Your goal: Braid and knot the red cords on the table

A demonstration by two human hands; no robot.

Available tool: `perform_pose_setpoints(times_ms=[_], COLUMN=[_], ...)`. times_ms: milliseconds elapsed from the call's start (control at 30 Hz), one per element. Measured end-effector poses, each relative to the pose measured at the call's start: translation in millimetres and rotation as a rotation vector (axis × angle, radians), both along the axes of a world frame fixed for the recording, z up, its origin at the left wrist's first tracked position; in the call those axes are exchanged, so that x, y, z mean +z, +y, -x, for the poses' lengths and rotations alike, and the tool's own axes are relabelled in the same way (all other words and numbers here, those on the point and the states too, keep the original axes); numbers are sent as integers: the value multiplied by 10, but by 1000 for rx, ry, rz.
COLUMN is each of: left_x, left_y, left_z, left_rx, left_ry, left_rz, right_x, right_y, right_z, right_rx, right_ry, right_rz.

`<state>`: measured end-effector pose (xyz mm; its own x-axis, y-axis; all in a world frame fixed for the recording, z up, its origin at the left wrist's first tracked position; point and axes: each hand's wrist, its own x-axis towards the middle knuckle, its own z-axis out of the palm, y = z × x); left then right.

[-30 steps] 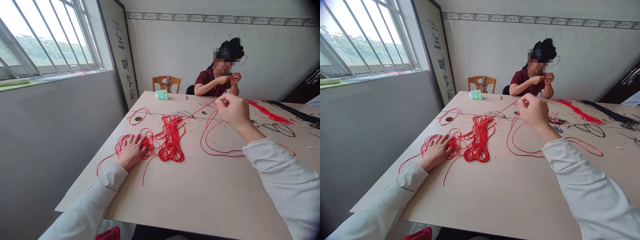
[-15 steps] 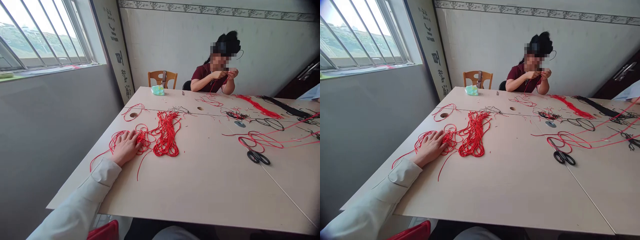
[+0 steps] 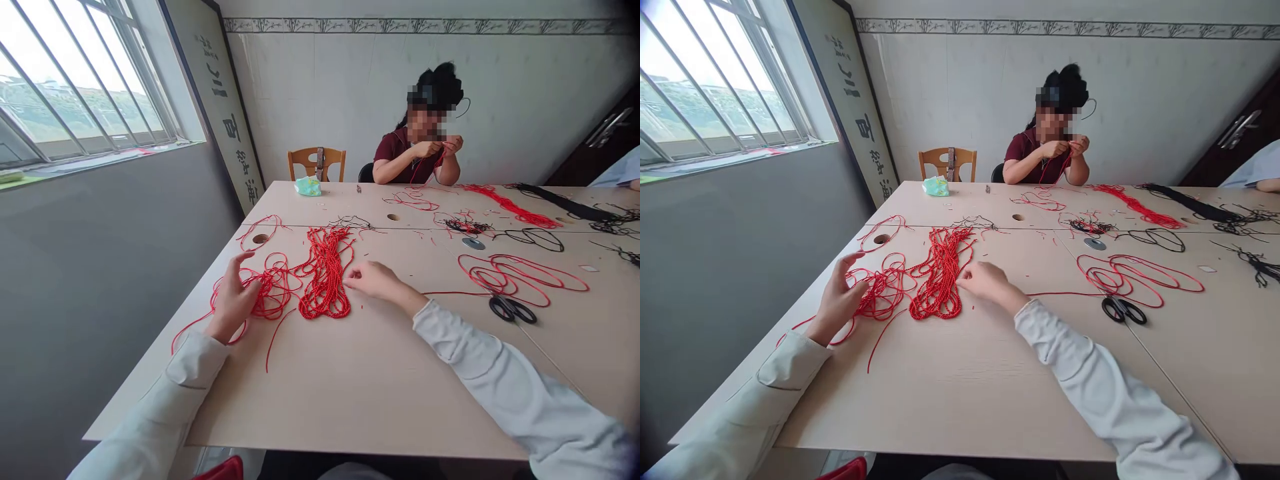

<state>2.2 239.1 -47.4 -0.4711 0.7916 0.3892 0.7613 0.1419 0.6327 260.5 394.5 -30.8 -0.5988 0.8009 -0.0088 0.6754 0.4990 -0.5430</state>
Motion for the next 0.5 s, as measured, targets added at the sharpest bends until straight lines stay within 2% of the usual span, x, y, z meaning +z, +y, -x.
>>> perform_pose_setpoints(times_ms=[100,233,300,367,433,500], left_x=[55,62,89,168,303,469], left_y=[-16,28,100,214,351,481], left_z=[-170,-376,-460,-552,-671,-810], left_rx=[-84,-337,-470,-532,-527,-638], left_ry=[71,197,213,195,150,116], left_rz=[-71,-76,-62,-80,-135,-126], right_x=[-168,-132,-14,159,357,544], right_y=[-39,90,123,89,-5,-116], right_z=[196,130,39,-61,-152,-228], right_rx=[-35,-24,-23,-1,72,154], right_ry=[69,180,260,374,523,594], right_rz=[18,94,115,205,407,512])
